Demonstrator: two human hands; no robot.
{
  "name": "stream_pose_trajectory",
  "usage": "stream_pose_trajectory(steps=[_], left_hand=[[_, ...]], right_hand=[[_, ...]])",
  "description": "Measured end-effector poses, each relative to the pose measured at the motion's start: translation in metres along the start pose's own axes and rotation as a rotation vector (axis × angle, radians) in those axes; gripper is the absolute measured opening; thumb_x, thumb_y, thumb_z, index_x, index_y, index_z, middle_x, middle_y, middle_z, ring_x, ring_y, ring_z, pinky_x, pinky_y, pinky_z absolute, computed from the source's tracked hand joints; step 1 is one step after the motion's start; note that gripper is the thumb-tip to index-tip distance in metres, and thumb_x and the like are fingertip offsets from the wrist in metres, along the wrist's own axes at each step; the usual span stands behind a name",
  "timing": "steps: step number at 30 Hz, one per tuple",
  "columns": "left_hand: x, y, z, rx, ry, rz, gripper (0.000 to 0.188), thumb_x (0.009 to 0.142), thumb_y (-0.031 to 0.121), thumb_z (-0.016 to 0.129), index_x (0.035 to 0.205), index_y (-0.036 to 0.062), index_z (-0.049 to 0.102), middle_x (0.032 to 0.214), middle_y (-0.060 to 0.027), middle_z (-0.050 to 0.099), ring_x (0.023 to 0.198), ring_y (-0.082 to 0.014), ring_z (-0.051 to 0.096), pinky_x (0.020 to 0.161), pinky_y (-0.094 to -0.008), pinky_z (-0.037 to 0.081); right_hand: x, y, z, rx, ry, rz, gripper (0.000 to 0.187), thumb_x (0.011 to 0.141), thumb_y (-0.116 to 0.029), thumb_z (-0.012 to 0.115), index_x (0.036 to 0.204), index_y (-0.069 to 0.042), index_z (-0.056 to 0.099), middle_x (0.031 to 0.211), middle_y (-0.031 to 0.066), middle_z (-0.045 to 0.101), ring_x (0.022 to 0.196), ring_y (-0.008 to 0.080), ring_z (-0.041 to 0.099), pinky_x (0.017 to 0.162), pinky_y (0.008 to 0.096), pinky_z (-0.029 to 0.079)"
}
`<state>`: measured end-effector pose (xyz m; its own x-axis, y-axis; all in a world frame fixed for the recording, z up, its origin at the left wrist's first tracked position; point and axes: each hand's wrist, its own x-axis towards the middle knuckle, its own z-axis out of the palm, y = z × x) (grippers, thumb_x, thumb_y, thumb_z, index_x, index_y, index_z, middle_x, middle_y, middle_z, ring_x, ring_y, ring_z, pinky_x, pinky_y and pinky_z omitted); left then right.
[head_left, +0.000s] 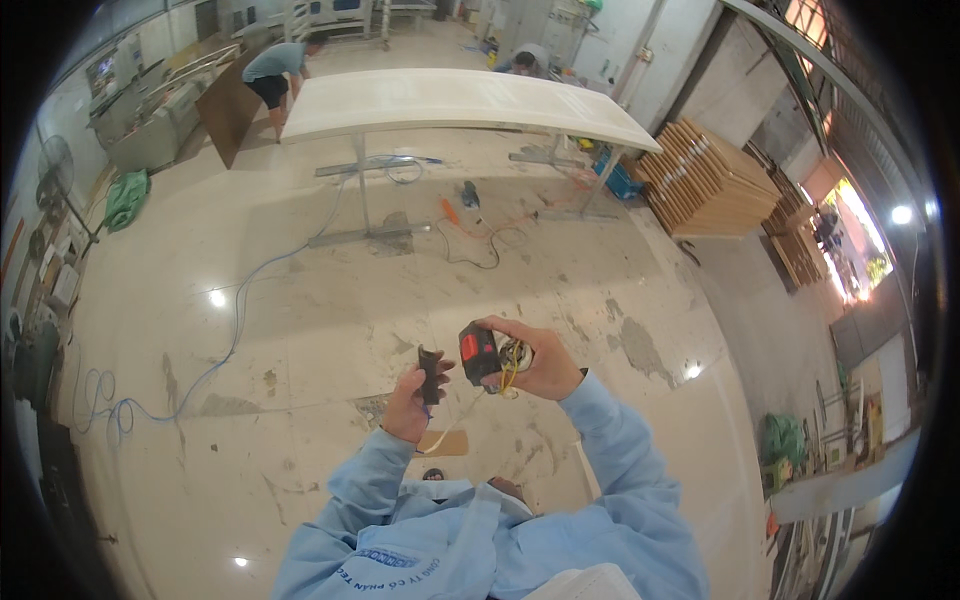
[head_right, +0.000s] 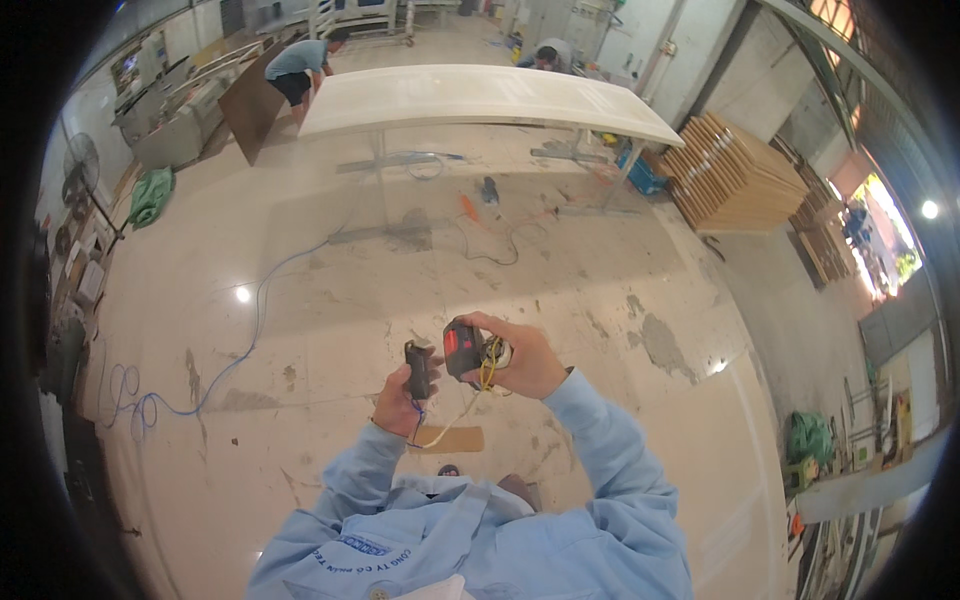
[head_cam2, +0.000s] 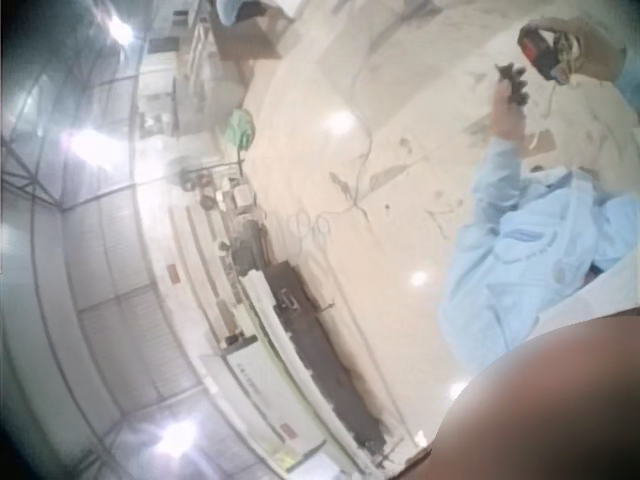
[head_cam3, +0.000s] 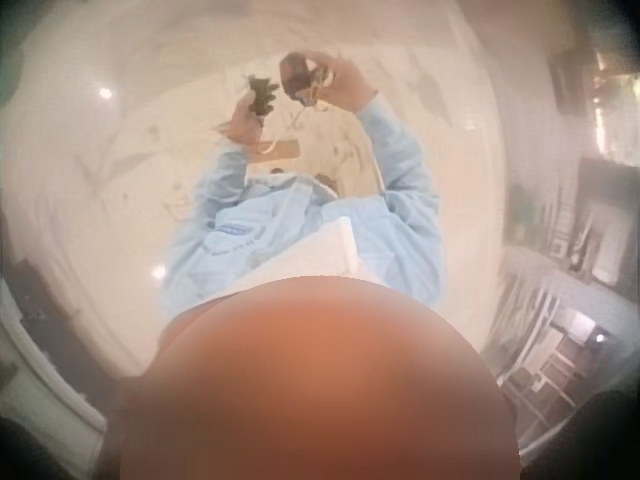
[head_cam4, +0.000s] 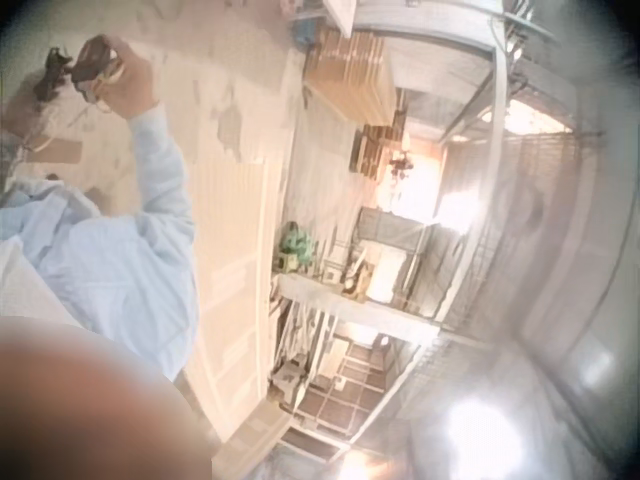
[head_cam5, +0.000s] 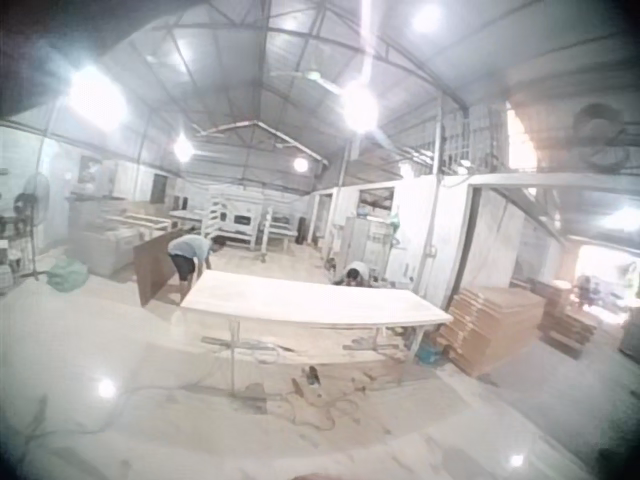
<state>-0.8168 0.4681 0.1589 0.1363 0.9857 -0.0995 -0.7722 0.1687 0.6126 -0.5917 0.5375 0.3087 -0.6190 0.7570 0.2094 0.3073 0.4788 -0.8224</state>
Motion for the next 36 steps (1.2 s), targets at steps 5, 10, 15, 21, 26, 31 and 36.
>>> stream_pose_trajectory(steps=[5,10,15,21,26,31,36], left_hand=[[0.015,0.006,0.024,0.02,-0.011,0.123,0.069,0.089,0.037,0.06,0.145,0.003,0.039,0.137,-0.0107,0.054,0.12,-0.0217,0.055,0.101,-0.0354,0.044],[0.037,0.0,0.032,0.031,-0.03,0.241,0.074,0.087,0.037,0.061,0.147,0.0035,0.034,0.138,-0.0128,0.051,0.127,-0.0254,0.052,0.106,-0.0386,0.042],[0.08,-0.011,0.036,0.404,-0.042,0.327,0.081,0.083,0.025,0.071,0.149,0.0031,0.029,0.139,-0.0125,0.047,0.127,-0.0248,0.05,0.107,-0.0366,0.041],[0.144,-0.011,0.046,0.725,0.001,0.293,0.083,0.074,0.013,0.081,0.142,0.0041,0.035,0.128,-0.0091,0.05,0.118,-0.0201,0.052,0.103,-0.0332,0.042],[0.227,-0.014,0.069,0.639,-0.022,0.178,0.081,0.07,0.012,0.081,0.138,0.0051,0.039,0.119,-0.0065,0.054,0.108,-0.0174,0.056,0.095,-0.0312,0.046],[0.294,-0.004,0.063,0.659,0.071,0.159,0.079,0.072,0.007,0.077,0.141,0.006,0.04,0.12,-0.0057,0.055,0.106,-0.0177,0.057,0.093,-0.0312,0.048],[0.314,0.017,0.046,0.476,0.291,0.271,0.077,0.077,0.005,0.075,0.145,0.0061,0.039,0.125,-0.0075,0.055,0.109,-0.0196,0.057,0.095,-0.0322,0.048]], right_hand=[[0.027,-0.002,0.012,-0.012,-0.074,-0.069,0.074,0.07,-0.023,0.087,0.136,-0.009,0.055,0.121,0.0125,0.068,0.108,0.0256,0.067,0.092,0.0347,0.052],[0.041,0.023,0.012,-0.021,-0.022,-0.02,0.079,0.071,-0.033,0.087,0.136,-0.003,0.053,0.121,0.0166,0.067,0.112,0.0292,0.065,0.095,0.0358,0.05],[0.055,0.071,-0.004,0.169,0.057,-0.011,0.079,0.068,-0.031,0.086,0.133,0.001,0.054,0.121,0.0182,0.066,0.113,0.0278,0.064,0.096,0.034,0.049],[0.087,0.13,-0.042,0.284,-0.004,0.07,0.082,0.066,-0.028,0.089,0.135,0.0,0.054,0.122,0.019,0.066,0.112,0.0265,0.064,0.096,0.0332,0.049],[0.108,0.202,-0.115,0.217,-0.015,0.093,0.092,0.065,-0.032,0.089,0.141,-0.002,0.047,0.125,0.0196,0.064,0.114,0.0319,0.063,0.097,0.0356,0.049],[0.098,0.273,-0.176,-0.148,0.117,0.11,0.08,0.072,-0.041,0.084,0.137,-0.008,0.052,0.121,0.019,0.066,0.107,0.0355,0.065,0.09,0.0418,0.051],[0.084,0.336,-0.207,-0.285,0.019,0.438,0.059,0.077,-0.044,0.078,0.123,-0.012,0.059,0.105,0.0157,0.07,0.098,0.0384,0.065,0.083,0.0453,0.052]])
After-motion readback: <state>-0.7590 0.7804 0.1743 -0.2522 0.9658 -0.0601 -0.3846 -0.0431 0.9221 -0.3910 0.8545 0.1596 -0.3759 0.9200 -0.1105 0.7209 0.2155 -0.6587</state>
